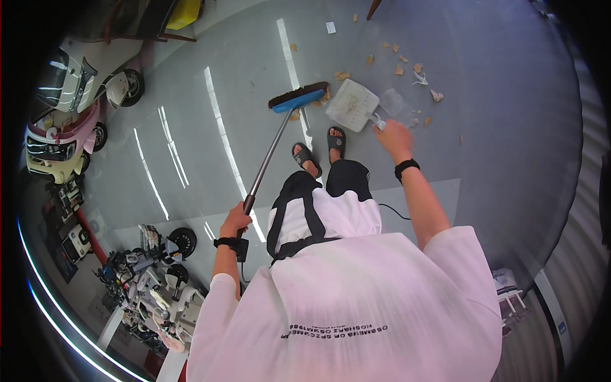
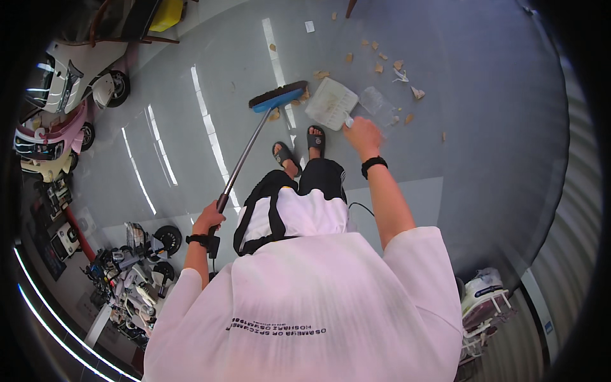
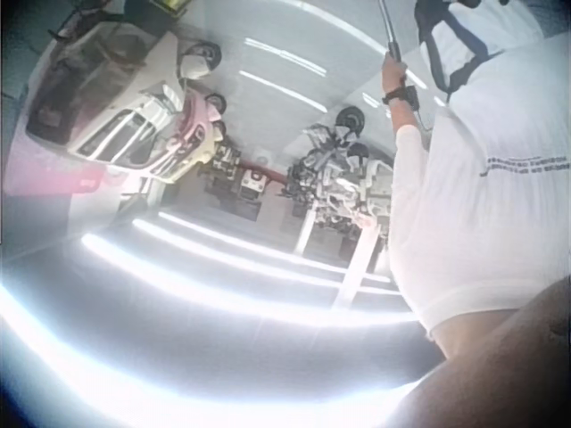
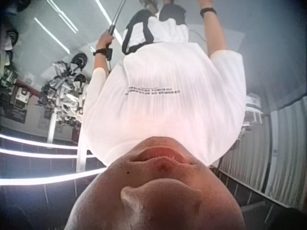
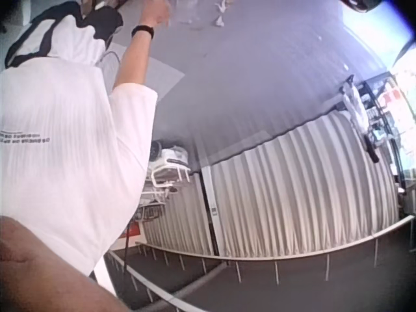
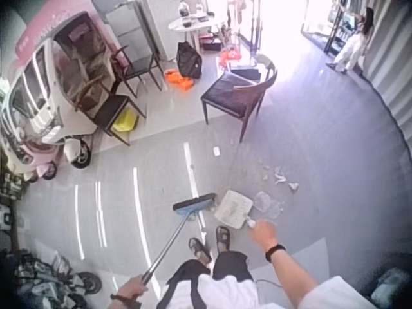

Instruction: Sweeping wood shavings and debris from a showroom floor into a hand-held dustpan.

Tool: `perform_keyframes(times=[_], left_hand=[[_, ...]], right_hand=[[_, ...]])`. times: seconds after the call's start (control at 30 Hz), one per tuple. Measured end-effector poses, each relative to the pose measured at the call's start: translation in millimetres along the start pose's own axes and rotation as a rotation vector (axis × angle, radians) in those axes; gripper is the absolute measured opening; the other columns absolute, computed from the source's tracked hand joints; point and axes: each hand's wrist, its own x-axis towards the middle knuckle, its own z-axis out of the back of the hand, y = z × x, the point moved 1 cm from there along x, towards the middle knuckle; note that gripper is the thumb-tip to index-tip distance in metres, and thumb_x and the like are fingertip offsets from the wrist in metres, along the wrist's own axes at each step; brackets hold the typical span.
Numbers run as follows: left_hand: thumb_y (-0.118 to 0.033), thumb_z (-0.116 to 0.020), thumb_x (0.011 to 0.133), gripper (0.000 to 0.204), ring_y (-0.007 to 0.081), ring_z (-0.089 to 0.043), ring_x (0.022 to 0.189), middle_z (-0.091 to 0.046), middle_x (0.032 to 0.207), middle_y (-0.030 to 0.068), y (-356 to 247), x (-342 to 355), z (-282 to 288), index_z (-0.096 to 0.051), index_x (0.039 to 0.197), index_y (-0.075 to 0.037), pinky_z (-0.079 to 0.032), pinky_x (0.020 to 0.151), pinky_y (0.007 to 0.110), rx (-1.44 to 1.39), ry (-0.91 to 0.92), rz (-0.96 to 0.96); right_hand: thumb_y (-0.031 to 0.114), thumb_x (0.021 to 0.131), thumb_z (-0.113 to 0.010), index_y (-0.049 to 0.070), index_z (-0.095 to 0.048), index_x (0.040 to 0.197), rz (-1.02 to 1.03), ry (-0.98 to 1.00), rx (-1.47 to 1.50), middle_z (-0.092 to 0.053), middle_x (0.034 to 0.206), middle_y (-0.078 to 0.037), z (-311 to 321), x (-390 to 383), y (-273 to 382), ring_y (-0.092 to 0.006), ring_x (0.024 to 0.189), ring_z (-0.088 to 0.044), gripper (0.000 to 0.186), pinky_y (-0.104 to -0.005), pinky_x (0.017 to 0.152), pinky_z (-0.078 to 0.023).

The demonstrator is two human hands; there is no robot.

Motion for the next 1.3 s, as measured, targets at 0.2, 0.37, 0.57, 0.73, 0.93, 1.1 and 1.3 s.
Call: perform_keyframes(times=[0.2, 0.37, 0.57, 0.73, 0.93, 1.1, 1.3], left_hand=[[-0.002, -0.055, 0.074, 0.035, 0.0213, -0.059, 0.048, -0.058, 0.070, 0.0129, -38.4, -20.3, 22.5, -0.047, 0.108, -0.003, -0.046, 0.043, 0.035, 0.128, 0.058, 0.016], [-0.004, -0.060, 0.074, 0.035, 0.0208, -0.059, 0.048, -0.059, 0.070, 0.0131, -32.0, -31.2, 35.7, -0.049, 0.107, -0.002, -0.047, 0.043, 0.035, 0.170, 0.030, -0.038], [-0.014, -0.072, 0.073, 0.039, 0.0182, -0.058, 0.047, -0.058, 0.066, 0.0109, -20.0, -42.6, 38.2, -0.053, 0.104, -0.001, -0.047, 0.043, 0.032, 0.109, 0.027, -0.033], [-0.017, -0.074, 0.074, 0.041, 0.0168, -0.058, 0.047, -0.057, 0.064, 0.0092, 8.0, -54.5, 46.6, -0.052, 0.104, 0.001, -0.046, 0.042, 0.031, -0.048, 0.003, 0.020], [-0.010, -0.069, 0.073, 0.038, 0.0168, -0.056, 0.046, -0.055, 0.065, 0.0083, 36.8, -65.2, 56.7, -0.049, 0.104, -0.001, -0.045, 0.041, 0.032, -0.084, -0.076, 0.048], [-0.007, -0.066, 0.071, 0.035, 0.0175, -0.056, 0.046, -0.055, 0.066, 0.0088, 81.0, -64.0, 60.0, -0.049, 0.102, -0.002, -0.045, 0.041, 0.033, -0.064, -0.103, 0.081], [-0.006, -0.065, 0.069, 0.034, 0.0191, -0.057, 0.047, -0.057, 0.063, 0.0106, 168.0, -56.2, 25.3, -0.051, 0.099, 0.000, -0.046, 0.044, 0.035, -0.018, -0.058, 0.186]], right_hand=[[0.040, 0.081, -0.064, 0.003, -0.069, 0.089, -0.005, -0.059, 0.052, -0.068, 0.092, -0.021, -5.6, 21.0, 2.7, -0.0396, 0.088, -0.065, 0.038, -0.0470, 0.074, -0.052], [0.040, 0.082, -0.064, 0.003, -0.069, 0.091, -0.008, -0.032, 0.066, -0.068, 0.092, -0.021, 0.1, 16.3, 11.3, -0.0398, 0.088, -0.065, 0.038, -0.0466, 0.075, -0.052], [0.041, 0.082, -0.064, 0.004, -0.068, 0.094, -0.014, -0.029, 0.025, -0.068, 0.092, -0.022, 0.3, 12.0, 5.9, -0.0397, 0.089, -0.065, 0.040, -0.0463, 0.075, -0.052], [0.043, 0.083, -0.063, 0.004, -0.068, 0.093, -0.013, -0.036, 0.011, -0.067, 0.091, -0.022, -6.9, 9.9, -2.9, -0.0398, 0.088, -0.065, 0.041, -0.0466, 0.075, -0.052], [0.043, 0.083, -0.062, 0.004, -0.066, 0.098, 0.030, -0.051, 0.027, -0.067, 0.097, -0.022, -16.2, 2.8, -22.1, -0.0387, 0.092, -0.064, 0.043, -0.0470, 0.078, -0.051], [0.042, 0.082, -0.064, 0.003, -0.064, 0.103, -0.012, -0.020, 0.040, -0.066, 0.101, -0.021, -18.8, 8.8, -44.1, -0.0392, 0.098, -0.061, 0.045, -0.0459, 0.082, -0.049], [0.036, 0.081, -0.068, 0.004, -0.069, 0.093, 0.037, -0.152, 0.217, -0.067, 0.088, -0.020, -67.4, -20.8, -75.8, -0.0386, 0.086, -0.064, 0.035, -0.0446, 0.074, -0.050]])
